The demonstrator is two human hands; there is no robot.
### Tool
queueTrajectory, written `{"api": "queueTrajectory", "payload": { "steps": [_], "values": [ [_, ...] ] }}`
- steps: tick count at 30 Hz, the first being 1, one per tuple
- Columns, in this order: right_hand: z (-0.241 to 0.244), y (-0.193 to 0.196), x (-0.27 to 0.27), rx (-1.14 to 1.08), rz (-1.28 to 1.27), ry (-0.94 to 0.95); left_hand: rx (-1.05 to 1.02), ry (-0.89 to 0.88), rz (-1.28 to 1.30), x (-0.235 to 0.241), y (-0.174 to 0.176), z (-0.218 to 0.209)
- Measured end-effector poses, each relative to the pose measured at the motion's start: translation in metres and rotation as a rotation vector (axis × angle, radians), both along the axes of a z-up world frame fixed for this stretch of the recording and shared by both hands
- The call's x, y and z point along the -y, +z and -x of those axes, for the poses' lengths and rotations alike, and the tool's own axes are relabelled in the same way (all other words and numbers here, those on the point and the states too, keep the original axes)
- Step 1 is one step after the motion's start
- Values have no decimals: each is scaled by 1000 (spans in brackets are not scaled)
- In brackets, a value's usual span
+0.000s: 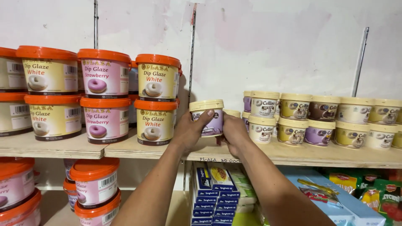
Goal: Wiping down containers of glaze on a grocery store shelf with a pink cloth.
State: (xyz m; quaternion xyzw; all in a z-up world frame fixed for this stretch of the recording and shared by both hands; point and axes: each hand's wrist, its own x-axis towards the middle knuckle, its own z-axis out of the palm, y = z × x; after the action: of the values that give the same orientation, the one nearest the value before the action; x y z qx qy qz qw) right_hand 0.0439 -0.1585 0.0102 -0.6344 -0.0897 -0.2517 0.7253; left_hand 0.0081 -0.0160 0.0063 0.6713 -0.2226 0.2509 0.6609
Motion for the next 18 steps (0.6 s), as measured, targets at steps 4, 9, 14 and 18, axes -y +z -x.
{"api": "queueTrajectory", "payload": {
  "steps": [4,9,14,18],
  "values": [
    [14,-17,-8,97,-23,-76,-39,-14,97,-5,2,-22],
    [70,-9,-38,515,360,-267,-95,115,52,5,8,-21],
    [52,0,-22,502,257,-336,-44,124,120,6,7,1],
    [51,4,-10,779,375,-473,30,240,1,6,4,1]
  ]
}}
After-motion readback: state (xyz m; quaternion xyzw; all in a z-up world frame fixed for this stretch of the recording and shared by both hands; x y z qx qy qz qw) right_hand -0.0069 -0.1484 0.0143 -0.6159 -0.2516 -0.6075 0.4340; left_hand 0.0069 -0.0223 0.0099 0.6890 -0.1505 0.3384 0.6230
